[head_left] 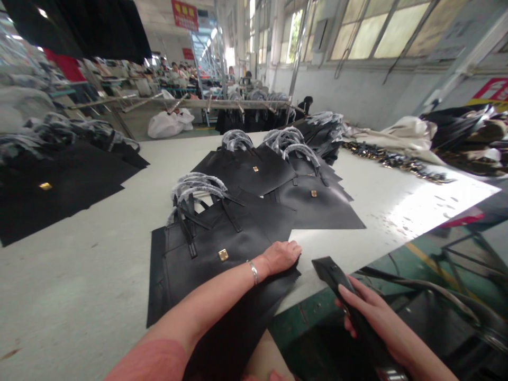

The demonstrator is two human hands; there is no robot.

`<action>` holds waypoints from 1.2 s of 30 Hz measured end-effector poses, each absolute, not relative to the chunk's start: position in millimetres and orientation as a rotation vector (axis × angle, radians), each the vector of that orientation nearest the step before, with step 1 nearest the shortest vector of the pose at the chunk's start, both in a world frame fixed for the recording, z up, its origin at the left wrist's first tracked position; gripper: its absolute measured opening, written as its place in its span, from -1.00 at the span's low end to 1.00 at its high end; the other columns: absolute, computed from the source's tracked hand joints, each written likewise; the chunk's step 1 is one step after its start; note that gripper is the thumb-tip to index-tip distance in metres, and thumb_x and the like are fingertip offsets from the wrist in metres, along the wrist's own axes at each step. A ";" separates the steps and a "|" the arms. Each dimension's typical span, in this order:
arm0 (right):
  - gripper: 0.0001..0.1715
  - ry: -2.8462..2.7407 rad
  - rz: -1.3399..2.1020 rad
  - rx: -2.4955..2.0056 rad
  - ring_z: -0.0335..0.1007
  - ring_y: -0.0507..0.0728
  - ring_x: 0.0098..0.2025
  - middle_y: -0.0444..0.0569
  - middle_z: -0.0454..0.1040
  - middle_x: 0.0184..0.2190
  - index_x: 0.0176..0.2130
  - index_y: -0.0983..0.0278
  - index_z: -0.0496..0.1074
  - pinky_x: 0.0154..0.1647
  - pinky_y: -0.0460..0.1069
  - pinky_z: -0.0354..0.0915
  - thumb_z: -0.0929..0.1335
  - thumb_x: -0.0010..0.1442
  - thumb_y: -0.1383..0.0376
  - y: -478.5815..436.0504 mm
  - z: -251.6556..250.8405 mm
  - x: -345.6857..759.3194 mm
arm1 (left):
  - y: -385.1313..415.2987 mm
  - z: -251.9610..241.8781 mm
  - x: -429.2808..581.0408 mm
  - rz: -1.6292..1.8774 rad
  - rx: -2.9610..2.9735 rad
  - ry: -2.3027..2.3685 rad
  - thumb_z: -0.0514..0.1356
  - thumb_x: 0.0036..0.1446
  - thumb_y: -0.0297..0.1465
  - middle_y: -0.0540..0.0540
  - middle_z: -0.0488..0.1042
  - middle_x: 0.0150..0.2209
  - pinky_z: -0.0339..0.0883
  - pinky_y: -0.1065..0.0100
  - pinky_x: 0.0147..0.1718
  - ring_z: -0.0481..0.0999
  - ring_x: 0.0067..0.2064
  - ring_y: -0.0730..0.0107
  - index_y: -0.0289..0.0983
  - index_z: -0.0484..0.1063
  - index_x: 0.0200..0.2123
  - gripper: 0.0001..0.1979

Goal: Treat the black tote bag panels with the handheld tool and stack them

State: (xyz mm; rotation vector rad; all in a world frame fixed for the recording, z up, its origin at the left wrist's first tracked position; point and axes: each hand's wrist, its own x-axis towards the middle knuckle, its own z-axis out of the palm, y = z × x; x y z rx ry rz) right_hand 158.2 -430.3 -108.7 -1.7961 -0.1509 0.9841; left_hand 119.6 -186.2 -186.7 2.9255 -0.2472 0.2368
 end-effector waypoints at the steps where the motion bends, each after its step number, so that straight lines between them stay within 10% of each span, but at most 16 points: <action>1: -0.28 -0.162 0.993 -1.803 0.36 0.04 -0.63 -0.16 0.43 -0.45 0.19 0.14 0.12 -0.70 -0.10 0.29 0.38 0.14 0.03 -428.6 -108.1 158.5 | -185.6 -186.6 117.3 0.239 2.900 -0.185 -0.06 0.30 -0.52 -0.15 0.44 -0.24 0.35 0.33 -0.32 0.47 -0.26 0.29 -0.30 0.32 -0.18 -0.82; 5: -0.28 -0.215 1.053 -1.817 0.38 0.05 -0.64 -0.15 0.45 -0.45 0.19 0.12 0.14 -0.71 -0.10 0.29 0.38 0.13 0.02 -424.1 -106.0 159.9 | -183.4 -187.8 101.4 0.244 2.790 0.036 -0.12 0.33 -0.50 -0.06 0.49 -0.28 0.35 0.40 -0.27 0.50 -0.26 0.38 -0.27 0.31 -0.15 -0.77; 11: -0.34 -0.208 1.212 -1.822 0.38 0.05 -0.67 -0.14 0.45 -0.48 0.15 0.17 0.18 -0.75 -0.12 0.28 0.37 0.15 0.02 -416.9 -101.2 164.4 | -189.5 -197.0 69.3 0.331 2.757 0.061 0.09 0.26 -0.31 -0.22 0.24 0.21 -0.05 0.13 0.25 0.14 0.26 0.19 -0.33 0.23 0.11 -0.61; 36: -0.52 -0.299 1.148 -1.899 0.36 0.03 -0.65 -0.09 0.46 -0.43 0.02 0.20 0.26 -0.73 -0.12 0.28 0.34 0.18 0.04 -386.6 -95.5 187.1 | -195.3 -189.6 65.0 0.300 2.767 0.186 -0.02 0.24 -0.43 -0.24 0.22 0.20 0.04 0.20 0.21 0.17 0.23 0.19 -0.38 0.18 0.15 -0.59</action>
